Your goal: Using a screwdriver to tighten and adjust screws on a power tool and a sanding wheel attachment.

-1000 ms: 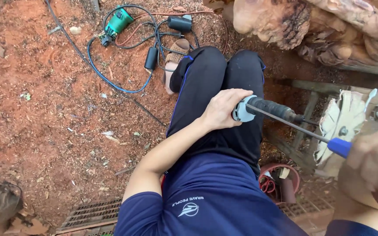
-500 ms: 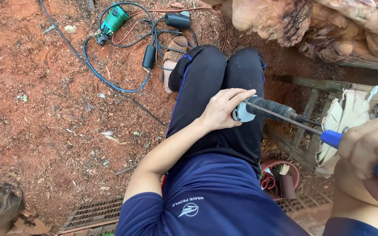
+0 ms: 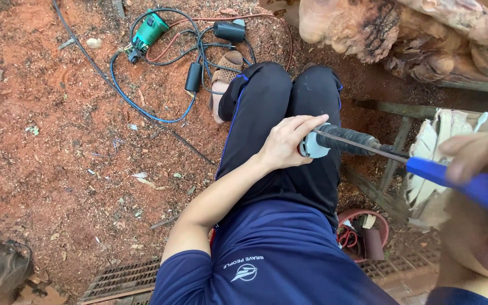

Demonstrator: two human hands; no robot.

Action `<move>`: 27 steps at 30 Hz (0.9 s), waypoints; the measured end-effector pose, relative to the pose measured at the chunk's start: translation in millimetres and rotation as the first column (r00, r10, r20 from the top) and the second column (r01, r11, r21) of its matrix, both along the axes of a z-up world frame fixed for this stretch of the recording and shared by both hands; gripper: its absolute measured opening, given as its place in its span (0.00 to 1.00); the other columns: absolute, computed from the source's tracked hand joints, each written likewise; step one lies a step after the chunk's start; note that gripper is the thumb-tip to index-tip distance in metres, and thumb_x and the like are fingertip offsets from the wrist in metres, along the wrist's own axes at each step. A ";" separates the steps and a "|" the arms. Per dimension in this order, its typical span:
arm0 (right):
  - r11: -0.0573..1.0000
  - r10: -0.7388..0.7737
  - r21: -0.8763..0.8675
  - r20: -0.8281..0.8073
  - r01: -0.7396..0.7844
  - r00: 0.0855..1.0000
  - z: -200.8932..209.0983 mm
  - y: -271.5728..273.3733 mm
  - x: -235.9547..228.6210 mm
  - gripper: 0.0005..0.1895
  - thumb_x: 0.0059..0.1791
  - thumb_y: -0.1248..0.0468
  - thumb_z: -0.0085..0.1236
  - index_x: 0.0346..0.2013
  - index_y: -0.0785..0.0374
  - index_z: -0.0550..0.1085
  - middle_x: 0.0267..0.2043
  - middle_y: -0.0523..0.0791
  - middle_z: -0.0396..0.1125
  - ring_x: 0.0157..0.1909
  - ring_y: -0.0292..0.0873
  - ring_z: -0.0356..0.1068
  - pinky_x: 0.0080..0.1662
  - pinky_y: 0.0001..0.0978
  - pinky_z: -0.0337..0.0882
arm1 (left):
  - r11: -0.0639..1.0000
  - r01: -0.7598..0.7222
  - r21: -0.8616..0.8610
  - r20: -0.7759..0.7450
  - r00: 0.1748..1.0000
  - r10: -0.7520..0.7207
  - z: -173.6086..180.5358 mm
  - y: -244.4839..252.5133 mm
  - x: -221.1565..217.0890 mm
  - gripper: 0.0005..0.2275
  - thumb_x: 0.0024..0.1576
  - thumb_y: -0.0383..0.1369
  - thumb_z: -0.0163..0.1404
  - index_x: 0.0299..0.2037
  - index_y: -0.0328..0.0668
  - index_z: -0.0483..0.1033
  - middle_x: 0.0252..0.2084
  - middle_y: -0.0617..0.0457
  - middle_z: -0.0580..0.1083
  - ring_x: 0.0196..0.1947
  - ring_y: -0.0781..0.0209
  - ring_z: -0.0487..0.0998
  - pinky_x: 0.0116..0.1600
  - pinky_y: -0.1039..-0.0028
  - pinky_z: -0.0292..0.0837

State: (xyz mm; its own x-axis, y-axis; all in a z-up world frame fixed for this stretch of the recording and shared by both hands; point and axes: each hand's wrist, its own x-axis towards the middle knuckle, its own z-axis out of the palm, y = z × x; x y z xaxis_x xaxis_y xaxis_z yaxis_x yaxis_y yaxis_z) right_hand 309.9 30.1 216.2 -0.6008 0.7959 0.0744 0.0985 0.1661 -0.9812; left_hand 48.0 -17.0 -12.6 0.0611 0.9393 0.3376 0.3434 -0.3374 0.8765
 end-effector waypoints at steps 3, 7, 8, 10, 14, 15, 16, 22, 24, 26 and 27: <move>0.956 -0.181 0.286 0.386 0.069 0.905 6.6 -17.7 18.0 0.34 0.54 0.55 0.40 0.73 0.66 0.56 0.63 0.53 0.56 0.53 0.47 0.63 0.64 0.43 0.68 | 0.999 -0.009 -0.039 0.016 1.000 0.010 -8.7 -2.1 2.8 0.39 0.36 0.29 0.66 0.64 0.43 0.66 0.56 0.51 0.76 0.53 0.52 0.80 0.61 0.65 0.74; 0.958 -0.229 0.285 0.742 0.012 0.630 -3.8 -21.8 73.4 0.36 0.45 0.57 0.54 0.57 0.85 0.63 0.14 0.52 0.59 0.10 0.47 0.60 0.15 0.37 0.63 | 0.993 -0.009 -0.117 0.008 1.000 0.010 -13.9 -2.5 4.7 0.38 0.33 0.31 0.67 0.59 0.42 0.67 0.53 0.48 0.77 0.50 0.47 0.80 0.58 0.62 0.75; 0.958 -0.230 0.288 0.740 0.011 0.632 -19.9 -5.8 92.0 0.36 0.45 0.57 0.54 0.57 0.85 0.63 0.14 0.52 0.59 0.10 0.47 0.60 0.15 0.37 0.63 | 0.993 -0.011 -0.114 0.005 1.000 0.011 -12.5 -2.9 5.3 0.38 0.33 0.31 0.67 0.59 0.42 0.67 0.53 0.48 0.77 0.50 0.47 0.80 0.58 0.62 0.75; 0.312 0.063 -0.900 -0.300 -0.304 0.952 -52.9 27.0 127.1 0.34 0.66 0.50 0.23 0.73 0.79 0.38 0.46 0.83 0.68 0.26 0.50 0.71 0.29 0.34 0.81 | 0.995 -0.012 -0.102 0.002 1.000 0.012 -9.1 -1.6 3.6 0.37 0.33 0.31 0.67 0.58 0.42 0.67 0.52 0.47 0.77 0.49 0.46 0.80 0.57 0.62 0.75; 0.981 -0.189 0.123 0.737 0.147 0.649 74.3 -15.4 -55.7 0.56 0.36 0.80 0.53 0.80 0.75 0.48 0.50 0.60 0.65 0.21 0.51 0.72 0.27 0.39 0.74 | 0.994 -0.032 -0.104 -0.006 0.999 0.032 -10.4 0.2 4.2 0.37 0.34 0.33 0.66 0.58 0.42 0.68 0.53 0.47 0.77 0.49 0.45 0.80 0.56 0.63 0.75; 0.964 -0.150 0.252 0.772 -0.081 0.618 69.9 -15.1 -40.0 0.43 0.37 0.75 0.55 0.68 0.73 0.57 0.61 0.64 0.62 0.39 0.56 0.71 0.41 0.45 0.75 | 0.996 -0.035 -0.085 0.015 0.999 0.036 -9.6 0.1 4.0 0.36 0.34 0.33 0.66 0.58 0.41 0.69 0.52 0.47 0.77 0.49 0.46 0.80 0.57 0.63 0.75; 0.883 -0.122 0.353 0.810 -0.310 0.574 64.7 -14.4 -24.2 0.30 0.38 0.71 0.57 0.56 0.72 0.66 0.72 0.67 0.60 0.56 0.62 0.70 0.55 0.51 0.76 | 0.997 -0.038 -0.065 0.036 0.999 0.040 -9.3 0.1 3.9 0.36 0.34 0.32 0.66 0.57 0.40 0.69 0.51 0.47 0.77 0.48 0.47 0.81 0.57 0.64 0.76; 0.984 -0.162 0.097 0.827 0.147 0.539 -9.6 23.6 50.4 0.27 0.41 0.60 0.62 0.42 0.82 0.66 0.24 0.61 0.74 0.19 0.56 0.79 0.30 0.41 0.84 | 0.998 -0.013 -0.061 0.014 1.000 0.014 -12.0 -0.4 4.2 0.36 0.33 0.32 0.67 0.57 0.41 0.69 0.51 0.49 0.77 0.48 0.47 0.81 0.57 0.63 0.75; 0.980 -0.124 0.190 0.797 -0.050 0.591 29.8 19.8 -5.3 0.36 0.37 0.69 0.60 0.58 0.77 0.60 0.49 0.63 0.63 0.38 0.59 0.73 0.46 0.47 0.76 | 0.999 -0.023 -0.049 0.018 1.000 0.024 -9.8 1.5 2.3 0.34 0.35 0.33 0.66 0.56 0.39 0.69 0.50 0.47 0.77 0.47 0.47 0.81 0.57 0.63 0.76; 0.929 -0.074 0.283 0.773 -0.238 0.630 39.5 17.0 -13.8 0.52 0.33 0.78 0.58 0.74 0.73 0.55 0.75 0.64 0.52 0.58 0.62 0.67 0.61 0.54 0.67 | 0.999 -0.032 -0.041 0.027 0.999 0.033 -10.2 0.9 3.2 0.33 0.37 0.33 0.66 0.56 0.38 0.70 0.50 0.46 0.77 0.46 0.47 0.81 0.56 0.63 0.76; 0.913 -0.071 0.300 0.785 -0.277 0.615 29.5 17.2 4.6 0.41 0.34 0.72 0.59 0.63 0.70 0.63 0.72 0.62 0.58 0.60 0.59 0.69 0.62 0.50 0.71 | 0.998 -0.026 -0.051 0.027 0.999 0.028 -11.1 0.9 3.5 0.34 0.35 0.32 0.66 0.56 0.39 0.69 0.50 0.47 0.77 0.47 0.47 0.81 0.56 0.63 0.76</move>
State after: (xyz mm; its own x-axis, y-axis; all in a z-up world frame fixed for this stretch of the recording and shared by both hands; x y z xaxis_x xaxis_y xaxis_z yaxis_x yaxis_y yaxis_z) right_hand 314.4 47.3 245.7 -0.6452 0.7392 -0.1929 0.7387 0.5391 -0.4046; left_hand 51.5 -16.1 -23.7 0.0269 0.9564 0.2909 0.3274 -0.2834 0.9014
